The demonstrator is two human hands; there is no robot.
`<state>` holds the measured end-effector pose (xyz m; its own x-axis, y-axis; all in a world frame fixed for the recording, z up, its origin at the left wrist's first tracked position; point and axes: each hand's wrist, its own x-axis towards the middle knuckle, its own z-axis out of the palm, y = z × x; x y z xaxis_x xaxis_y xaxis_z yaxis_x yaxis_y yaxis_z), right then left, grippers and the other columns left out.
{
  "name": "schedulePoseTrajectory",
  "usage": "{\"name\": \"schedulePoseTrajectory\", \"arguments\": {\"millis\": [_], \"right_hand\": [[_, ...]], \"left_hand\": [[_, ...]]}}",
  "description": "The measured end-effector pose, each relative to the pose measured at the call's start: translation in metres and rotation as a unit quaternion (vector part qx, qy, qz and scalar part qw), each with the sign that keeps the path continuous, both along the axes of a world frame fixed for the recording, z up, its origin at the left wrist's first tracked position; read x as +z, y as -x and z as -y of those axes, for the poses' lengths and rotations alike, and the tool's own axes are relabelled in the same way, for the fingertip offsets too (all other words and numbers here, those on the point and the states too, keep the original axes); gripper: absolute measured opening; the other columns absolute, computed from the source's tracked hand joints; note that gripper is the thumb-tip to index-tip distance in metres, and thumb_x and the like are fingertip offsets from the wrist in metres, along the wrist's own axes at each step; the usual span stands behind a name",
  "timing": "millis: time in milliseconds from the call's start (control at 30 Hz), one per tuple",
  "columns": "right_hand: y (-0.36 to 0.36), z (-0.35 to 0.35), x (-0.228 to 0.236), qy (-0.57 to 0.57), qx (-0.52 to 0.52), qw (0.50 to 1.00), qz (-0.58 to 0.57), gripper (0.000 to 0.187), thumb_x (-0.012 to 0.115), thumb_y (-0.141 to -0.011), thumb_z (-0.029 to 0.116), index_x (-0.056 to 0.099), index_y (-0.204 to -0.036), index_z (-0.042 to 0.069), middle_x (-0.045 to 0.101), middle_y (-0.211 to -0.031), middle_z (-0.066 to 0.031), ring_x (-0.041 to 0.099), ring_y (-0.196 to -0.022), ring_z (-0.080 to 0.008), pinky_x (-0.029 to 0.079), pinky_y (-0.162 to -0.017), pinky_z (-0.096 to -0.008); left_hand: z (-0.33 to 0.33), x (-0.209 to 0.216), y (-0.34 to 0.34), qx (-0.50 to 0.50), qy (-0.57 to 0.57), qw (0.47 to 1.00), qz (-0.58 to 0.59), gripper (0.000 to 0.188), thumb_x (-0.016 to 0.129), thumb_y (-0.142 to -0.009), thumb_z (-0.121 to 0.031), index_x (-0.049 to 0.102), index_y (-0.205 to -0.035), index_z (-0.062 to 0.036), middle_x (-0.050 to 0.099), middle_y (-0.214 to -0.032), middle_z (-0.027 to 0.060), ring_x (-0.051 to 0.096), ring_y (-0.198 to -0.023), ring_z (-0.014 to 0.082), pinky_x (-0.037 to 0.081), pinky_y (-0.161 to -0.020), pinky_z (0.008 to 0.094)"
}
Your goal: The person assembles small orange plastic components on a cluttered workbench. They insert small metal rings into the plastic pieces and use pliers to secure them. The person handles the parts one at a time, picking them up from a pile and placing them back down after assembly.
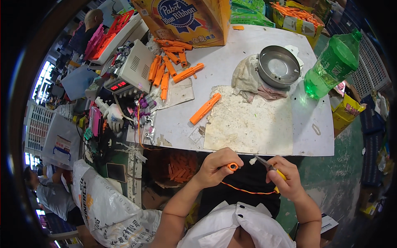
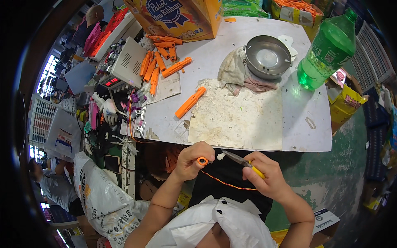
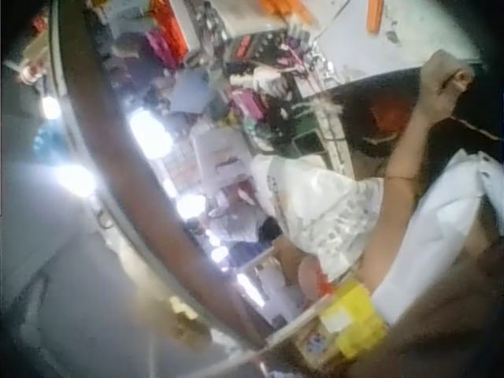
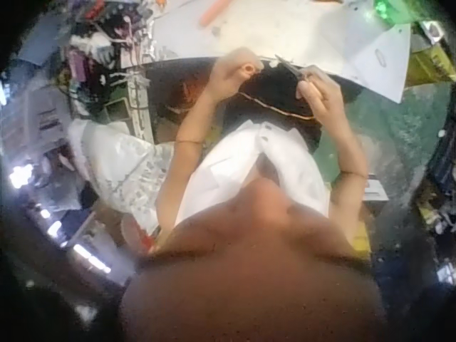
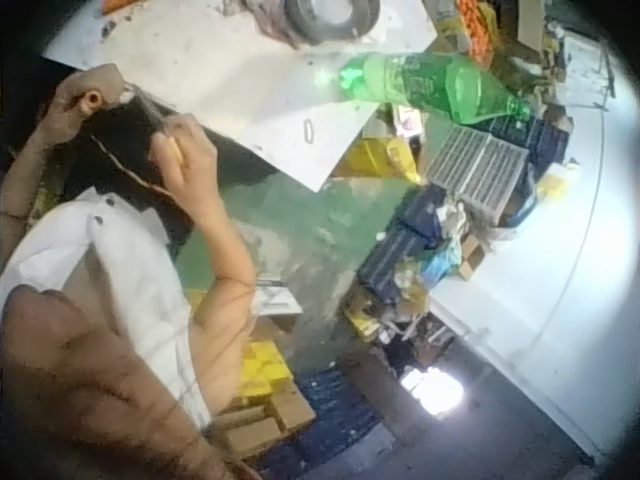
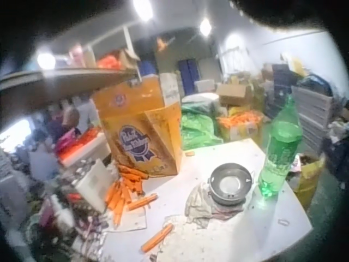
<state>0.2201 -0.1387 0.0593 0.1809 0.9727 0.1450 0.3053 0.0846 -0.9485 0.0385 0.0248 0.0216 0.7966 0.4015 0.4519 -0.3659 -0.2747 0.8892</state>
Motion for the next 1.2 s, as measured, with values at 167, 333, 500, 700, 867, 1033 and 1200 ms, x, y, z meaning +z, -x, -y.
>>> {"name": "schedulePoseTrajectory", "arguments": {"millis": [167, 333, 500, 700, 867, 1033, 1200], "right_hand": [[0.005, 0.001, 0.007, 0.015, 0.026, 0.999, -0.029, 0.021, 0.058, -0.087, 0.011, 0.061, -0.070, 0.000, 0.058, -0.086, -0.0125, 0.055, -0.074, -0.0199, 0.044, -0.064, -0.0275], [0.006, 0.000, 0.006, -0.016, 0.002, 1.000, 0.017, 0.021, 0.059, -0.087, 0.011, 0.060, -0.070, -0.001, 0.058, -0.086, -0.0128, 0.055, -0.072, -0.0203, 0.044, -0.062, -0.0281], [-0.008, -0.004, -0.005, 0.023, -0.100, 0.988, 0.113, 0.018, 0.061, -0.085, 0.009, 0.058, -0.071, -0.002, 0.057, -0.084, -0.0135, 0.056, -0.071, -0.0245, 0.044, -0.061, -0.0303], [-0.037, -0.028, -0.039, 0.042, -0.143, 0.882, 0.447, 0.017, 0.065, -0.079, 0.012, 0.056, -0.072, 0.000, 0.056, -0.089, -0.0115, 0.056, -0.082, -0.0259, 0.045, -0.065, -0.0332], [-0.045, -0.033, -0.042, 0.083, -0.142, 0.799, 0.578, 0.019, 0.064, -0.079, 0.018, 0.061, -0.079, 0.000, 0.057, -0.093, -0.0101, 0.052, -0.094, -0.0257, 0.040, -0.083, -0.0392], [-0.050, -0.029, -0.043, 0.040, -0.180, 0.780, 0.598, 0.018, 0.066, -0.078, 0.018, 0.062, -0.082, 0.000, 0.057, -0.095, -0.0108, 0.051, -0.098, -0.0281, 0.036, -0.090, -0.0450], [-0.032, -0.013, -0.021, -0.052, -0.140, 0.920, 0.362, 0.019, 0.072, -0.072, 0.017, 0.059, -0.076, 0.004, 0.056, -0.094, -0.0099, 0.053, -0.089, -0.0272, 0.040, -0.083, -0.0434]], "left_hand": [[0.000, 0.006, -0.002, 0.002, -0.048, 0.999, 0.008, 0.026, 0.054, -0.092, -0.027, 0.061, -0.094, -0.0026, 0.061, -0.083, 0.0083, 0.057, -0.075, 0.0227, 0.046, -0.069, 0.0328], [0.000, 0.006, -0.002, 0.003, -0.066, 0.998, 0.013, 0.022, 0.054, -0.091, -0.023, 0.062, -0.098, -0.0033, 0.062, -0.083, 0.0081, 0.058, -0.074, 0.0229, 0.045, -0.068, 0.0327], [0.000, 0.006, 0.000, 0.002, -0.048, 0.999, -0.008, 0.026, 0.053, -0.093, -0.027, 0.061, -0.096, -0.0029, 0.061, -0.082, 0.0077, 0.057, -0.072, 0.0217, 0.045, -0.067, 0.0313], [0.002, 0.004, 0.000, 0.008, -0.037, 0.999, -0.031, 0.027, 0.054, -0.092, -0.028, 0.061, -0.099, -0.0022, 0.061, -0.084, 0.0072, 0.055, -0.070, 0.0206, 0.044, -0.065, 0.0301], [0.002, 0.003, -0.001, 0.022, -0.057, 0.997, -0.051, 0.028, 0.054, -0.092, -0.029, 0.061, -0.098, -0.0019, 0.060, -0.084, 0.0071, 0.054, -0.070, 0.0201, 0.043, -0.065, 0.0299], [0.003, 0.001, -0.002, 0.025, -0.043, 0.997, -0.060, 0.028, 0.054, -0.092, -0.029, 0.060, -0.098, -0.0022, 0.060, -0.084, 0.0073, 0.054, -0.070, 0.0205, 0.043, -0.066, 0.0300], [0.002, 0.000, -0.006, 0.031, -0.054, 0.996, -0.057, 0.028, 0.054, -0.092, -0.029, 0.061, -0.099, -0.0030, 0.060, -0.083, 0.0071, 0.054, -0.069, 0.0209, 0.043, -0.065, 0.0304]]}}
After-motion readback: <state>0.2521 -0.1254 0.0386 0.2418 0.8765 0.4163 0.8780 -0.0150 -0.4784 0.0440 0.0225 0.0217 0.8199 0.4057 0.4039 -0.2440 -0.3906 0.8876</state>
